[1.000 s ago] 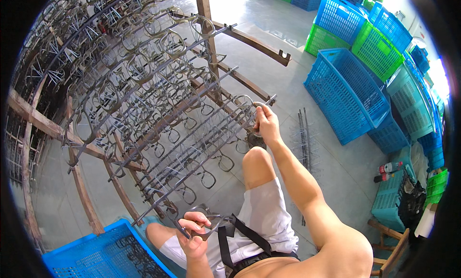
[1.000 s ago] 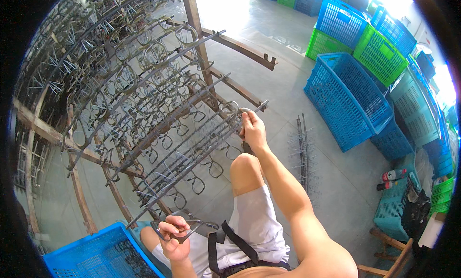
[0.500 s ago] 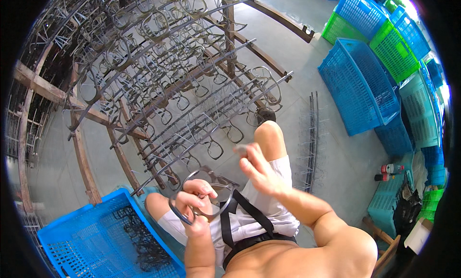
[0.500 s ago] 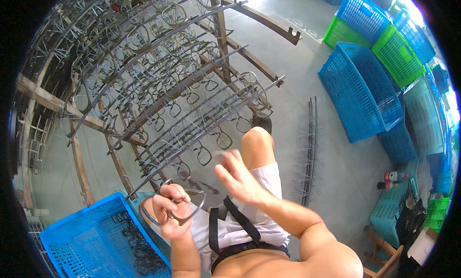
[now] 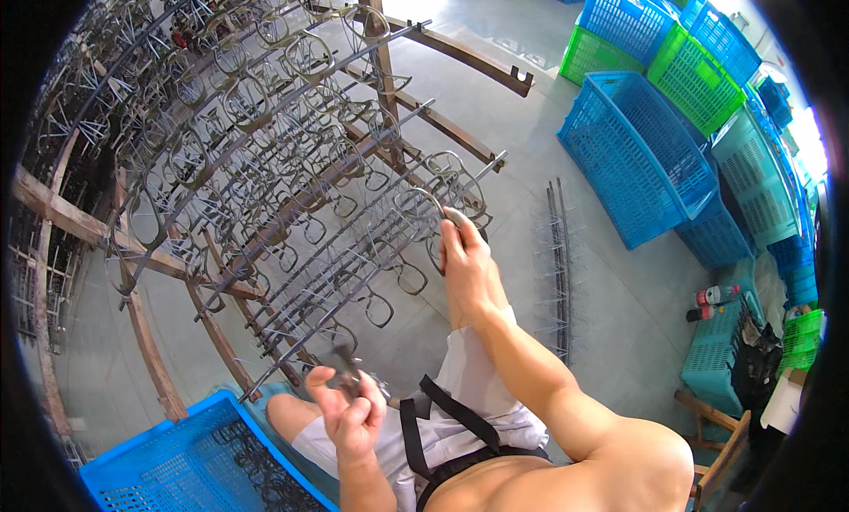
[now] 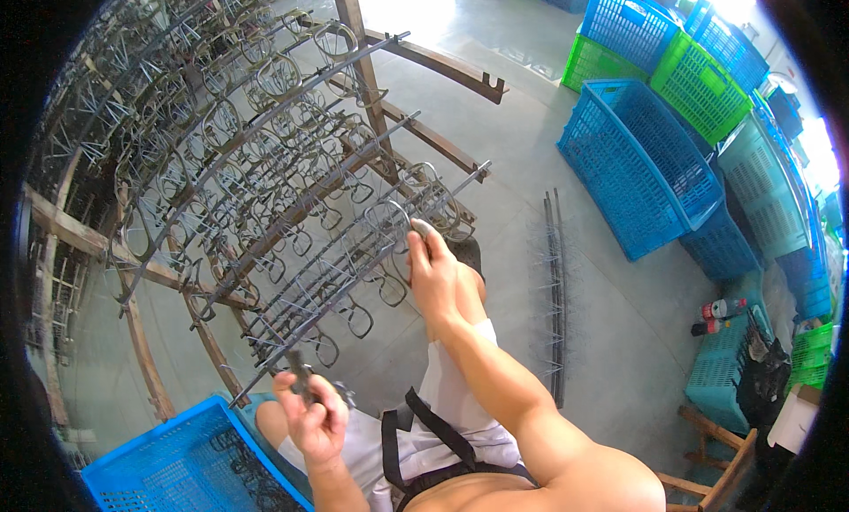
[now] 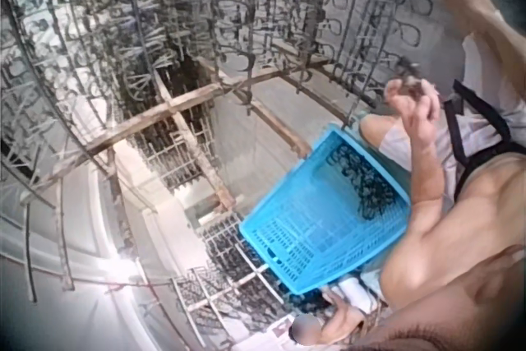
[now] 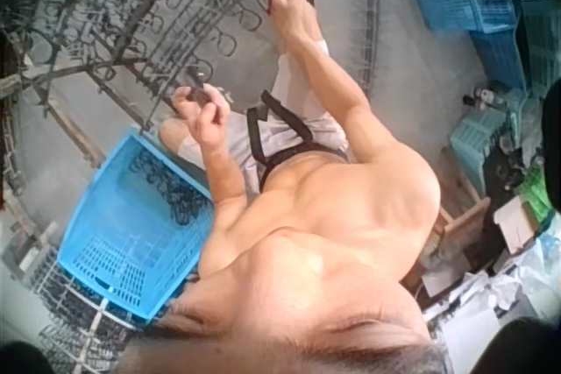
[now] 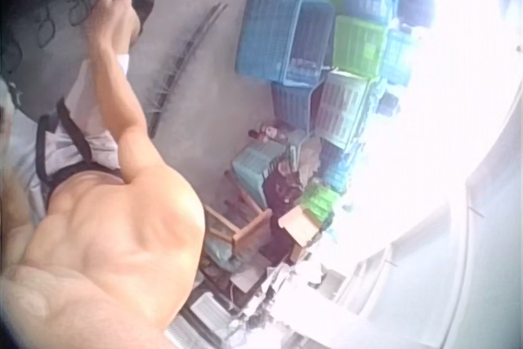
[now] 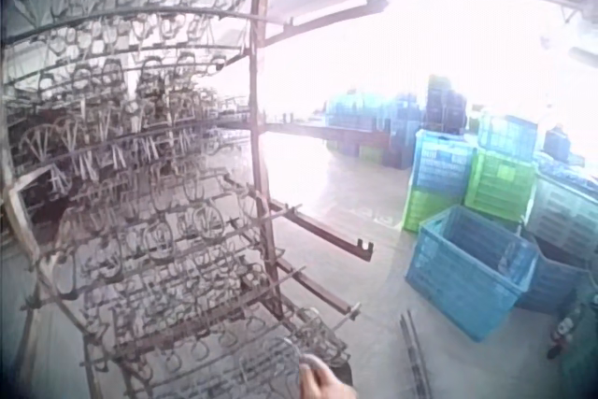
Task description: The person picks up small metal hooks from a blue basket and attaches them to a multi-tiered metal rack. They repeatedly reach into the basket, select hooks, and fasten them onto the rack's horizontal bars.
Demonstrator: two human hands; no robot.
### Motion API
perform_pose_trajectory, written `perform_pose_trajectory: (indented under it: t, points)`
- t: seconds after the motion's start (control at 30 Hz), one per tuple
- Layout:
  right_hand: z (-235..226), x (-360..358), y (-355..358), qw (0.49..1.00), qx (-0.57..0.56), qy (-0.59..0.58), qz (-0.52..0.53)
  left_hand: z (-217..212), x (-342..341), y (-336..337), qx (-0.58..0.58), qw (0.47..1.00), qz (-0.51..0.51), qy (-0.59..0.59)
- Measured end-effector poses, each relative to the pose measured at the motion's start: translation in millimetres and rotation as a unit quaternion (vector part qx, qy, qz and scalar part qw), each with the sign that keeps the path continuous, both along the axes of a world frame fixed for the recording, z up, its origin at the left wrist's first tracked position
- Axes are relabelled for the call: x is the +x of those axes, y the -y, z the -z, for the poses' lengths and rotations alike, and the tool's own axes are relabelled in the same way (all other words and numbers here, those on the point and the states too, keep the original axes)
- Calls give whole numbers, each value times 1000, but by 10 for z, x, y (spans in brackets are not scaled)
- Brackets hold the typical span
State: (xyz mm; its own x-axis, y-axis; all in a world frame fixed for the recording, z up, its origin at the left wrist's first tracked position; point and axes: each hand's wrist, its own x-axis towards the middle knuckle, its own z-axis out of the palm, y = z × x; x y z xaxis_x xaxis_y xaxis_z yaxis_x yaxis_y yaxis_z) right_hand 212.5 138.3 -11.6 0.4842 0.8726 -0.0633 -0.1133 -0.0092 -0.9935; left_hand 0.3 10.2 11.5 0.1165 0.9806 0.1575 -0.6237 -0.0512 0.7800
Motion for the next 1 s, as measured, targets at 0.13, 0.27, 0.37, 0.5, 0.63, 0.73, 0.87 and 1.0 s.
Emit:
perform_pose_trajectory:
  t: [0.13, 0.27, 0.37, 0.5, 0.63, 0.73, 0.87, 1.0]
  points:
    - [385, -68, -453, 993, 42, -91, 60, -113, 41, 70, -145, 985, 68, -67]
    - [401, -69, -506, 985, 49, -165, 34, 32, -108, 58, -201, 944, 107, -238]
    - [372, -51, -519, 979, 62, -196, 0, 141, -134, 51, -172, 905, 99, -375]
    - [424, -46, -550, 984, 69, -167, -7, -28, -18, -35, -195, 754, 109, -617]
    - [421, -158, -534, 978, 76, -192, 31, 193, -58, -36, 73, 728, -4, -682]
    - [442, -210, -561, 970, 90, -216, 58, 296, -66, -23, 143, 786, -96, -594]
    - [454, -141, -603, 975, 85, -203, 40, 221, -112, 105, -214, 909, -12, -358]
    - [419, -117, -563, 990, 57, -129, -12, 290, -190, 150, -240, 940, -48, -239]
